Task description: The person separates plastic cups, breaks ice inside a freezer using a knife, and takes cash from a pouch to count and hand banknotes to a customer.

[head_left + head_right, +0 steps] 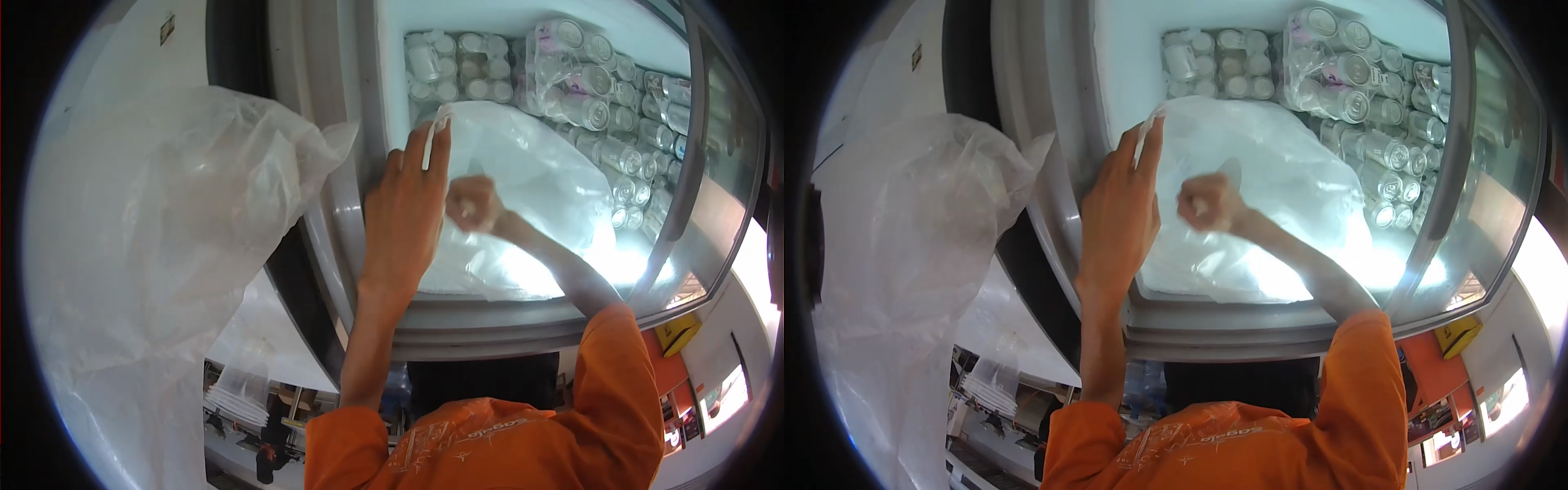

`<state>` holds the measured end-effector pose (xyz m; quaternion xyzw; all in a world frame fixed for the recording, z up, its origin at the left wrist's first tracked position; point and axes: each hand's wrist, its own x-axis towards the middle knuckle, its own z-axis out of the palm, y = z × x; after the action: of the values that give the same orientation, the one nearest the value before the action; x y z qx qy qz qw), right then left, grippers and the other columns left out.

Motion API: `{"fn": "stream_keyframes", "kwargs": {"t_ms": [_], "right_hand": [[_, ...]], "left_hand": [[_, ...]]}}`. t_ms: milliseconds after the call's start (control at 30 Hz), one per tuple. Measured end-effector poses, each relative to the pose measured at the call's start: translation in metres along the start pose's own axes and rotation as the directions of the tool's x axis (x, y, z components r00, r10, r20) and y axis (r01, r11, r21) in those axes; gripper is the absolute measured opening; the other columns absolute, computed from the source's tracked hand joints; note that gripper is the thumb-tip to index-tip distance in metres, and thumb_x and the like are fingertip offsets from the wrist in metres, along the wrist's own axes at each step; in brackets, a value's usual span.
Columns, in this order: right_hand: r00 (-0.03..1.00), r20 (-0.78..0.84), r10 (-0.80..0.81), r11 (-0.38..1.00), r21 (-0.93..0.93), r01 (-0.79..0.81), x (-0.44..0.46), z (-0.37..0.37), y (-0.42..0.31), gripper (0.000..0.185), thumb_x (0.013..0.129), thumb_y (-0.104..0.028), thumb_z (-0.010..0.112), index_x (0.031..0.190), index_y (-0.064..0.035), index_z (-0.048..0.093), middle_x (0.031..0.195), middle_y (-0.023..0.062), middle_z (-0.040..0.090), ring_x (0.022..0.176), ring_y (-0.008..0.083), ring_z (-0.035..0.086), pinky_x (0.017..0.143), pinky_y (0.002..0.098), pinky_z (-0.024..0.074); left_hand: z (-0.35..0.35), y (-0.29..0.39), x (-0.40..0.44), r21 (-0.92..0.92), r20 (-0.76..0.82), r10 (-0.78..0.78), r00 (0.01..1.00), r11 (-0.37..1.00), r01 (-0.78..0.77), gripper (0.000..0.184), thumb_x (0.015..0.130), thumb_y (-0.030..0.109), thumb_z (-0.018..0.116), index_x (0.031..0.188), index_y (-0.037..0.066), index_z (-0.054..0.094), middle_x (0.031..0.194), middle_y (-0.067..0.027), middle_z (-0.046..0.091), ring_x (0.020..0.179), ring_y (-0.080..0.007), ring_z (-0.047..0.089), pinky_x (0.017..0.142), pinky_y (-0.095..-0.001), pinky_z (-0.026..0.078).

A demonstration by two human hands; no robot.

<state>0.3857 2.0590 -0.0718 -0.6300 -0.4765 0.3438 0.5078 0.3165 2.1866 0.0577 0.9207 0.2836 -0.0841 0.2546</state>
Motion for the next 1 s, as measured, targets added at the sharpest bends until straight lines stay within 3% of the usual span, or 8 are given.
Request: {"fn": "stream_keyframes", "kwargs": {"t_ms": [67, 267, 333, 533, 633, 767, 900, 1000], "right_hand": [[0.982, 0.049, -0.18, 0.983, 0.028, 0.179, 0.0, 0.007, -0.011, 0.021, 0.064, 0.003, 0.059, 0.054, -0.0039, 0.041, 0.047, 0.0087, 0.041, 0.041, 0.0263, 0.044, 0.042, 0.0363, 0.0361], [0.969, 0.051, -0.242, 0.968, -0.05, 0.245, -0.003, 0.019, 0.024, 0.015, 0.062, 0.001, 0.061, 0.058, -0.0048, 0.047, 0.05, 0.0078, 0.046, 0.044, 0.0264, 0.048, 0.042, 0.0361, 0.0393], [0.967, 0.041, -0.25, 0.967, 0.054, 0.247, 0.001, 0.031, 0.004, 0.014, 0.062, 0.001, 0.061, 0.059, -0.0045, 0.049, 0.051, 0.0082, 0.048, 0.044, 0.0263, 0.049, 0.042, 0.0357, 0.0403], [0.984, 0.069, -0.167, 0.977, -0.121, 0.174, 0.008, 0.008, 0.023, 0.017, 0.063, -0.002, 0.06, 0.055, -0.0054, 0.045, 0.049, 0.0073, 0.046, 0.043, 0.0266, 0.049, 0.043, 0.0375, 0.04], [0.966, 0.041, -0.254, 0.967, 0.006, 0.254, 0.004, 0.025, -0.008, 0.017, 0.063, 0.0, 0.059, 0.054, -0.0052, 0.045, 0.048, 0.0081, 0.046, 0.045, 0.0262, 0.05, 0.043, 0.0362, 0.0393], [0.995, 0.085, -0.051, 0.999, 0.02, 0.05, -0.011, 0.014, 0.034, 0.017, 0.062, -0.003, 0.061, 0.054, -0.0057, 0.046, 0.048, 0.0081, 0.047, 0.045, 0.0264, 0.05, 0.043, 0.0352, 0.0395], [0.969, 0.056, -0.242, 0.97, 0.02, 0.242, 0.004, 0.025, -0.015, 0.017, 0.064, -0.002, 0.059, 0.054, -0.0049, 0.046, 0.048, 0.0084, 0.046, 0.043, 0.0267, 0.048, 0.043, 0.0356, 0.0393], [0.989, 0.083, -0.126, 0.985, -0.109, 0.134, -0.002, 0.003, 0.021, 0.018, 0.065, -0.004, 0.06, 0.055, -0.0048, 0.046, 0.048, 0.0087, 0.045, 0.043, 0.0274, 0.048, 0.043, 0.036, 0.0401]], "left_hand": [[-0.011, 0.001, 0.002, -0.029, 0.035, 0.016, 0.999, 0.999, -0.015, 0.067, 0.07, -0.011, 0.051, 0.132, 0.01, 0.036, 0.121, -0.0132, 0.046, 0.095, -0.0292, 0.057, 0.074, -0.0371, 0.05], [-0.007, -0.001, -0.004, -0.157, 0.056, -0.004, 0.998, 0.988, 0.013, 0.062, 0.069, -0.008, 0.051, 0.127, 0.011, 0.041, 0.121, -0.011, 0.047, 0.081, -0.0286, 0.061, 0.068, -0.0378, 0.05], [-0.007, 0.0, -0.004, -0.171, 0.052, -0.009, 0.999, 0.985, 0.017, 0.057, 0.07, -0.008, 0.051, 0.123, 0.01, 0.045, 0.119, -0.0103, 0.048, 0.081, -0.0287, 0.061, 0.068, -0.0378, 0.05], [-0.006, -0.004, -0.002, -0.165, 0.002, 0.007, 1.0, 0.986, -0.006, 0.044, 0.072, -0.01, 0.049, 0.112, 0.007, 0.051, 0.113, -0.0085, 0.052, 0.08, -0.0297, 0.059, 0.067, -0.0382, 0.049], [-0.003, -0.004, -0.003, -0.196, -0.043, 0.044, 0.998, 0.979, -0.051, 0.046, 0.072, -0.011, 0.048, 0.113, 0.008, 0.051, 0.114, -0.0067, 0.052, 0.078, -0.029, 0.059, 0.066, -0.0382, 0.048], [-0.005, -0.003, -0.005, -0.186, -0.008, 0.057, 0.998, 0.981, -0.057, 0.048, 0.071, -0.012, 0.047, 0.115, 0.008, 0.051, 0.117, -0.0055, 0.052, 0.076, -0.0281, 0.059, 0.066, -0.0375, 0.047], [-0.003, -0.006, -0.003, -0.157, -0.005, 0.04, 0.999, 0.987, -0.041, 0.052, 0.07, -0.014, 0.046, 0.117, 0.009, 0.05, 0.119, -0.0057, 0.051, 0.076, -0.0269, 0.059, 0.065, -0.0365, 0.047], [-0.005, -0.003, -0.006, -0.178, 0.057, -0.003, 0.998, 0.984, 0.013, 0.055, 0.069, -0.015, 0.045, 0.117, 0.01, 0.05, 0.12, -0.0062, 0.051, 0.078, -0.0271, 0.06, 0.065, -0.0361, 0.047]]}}
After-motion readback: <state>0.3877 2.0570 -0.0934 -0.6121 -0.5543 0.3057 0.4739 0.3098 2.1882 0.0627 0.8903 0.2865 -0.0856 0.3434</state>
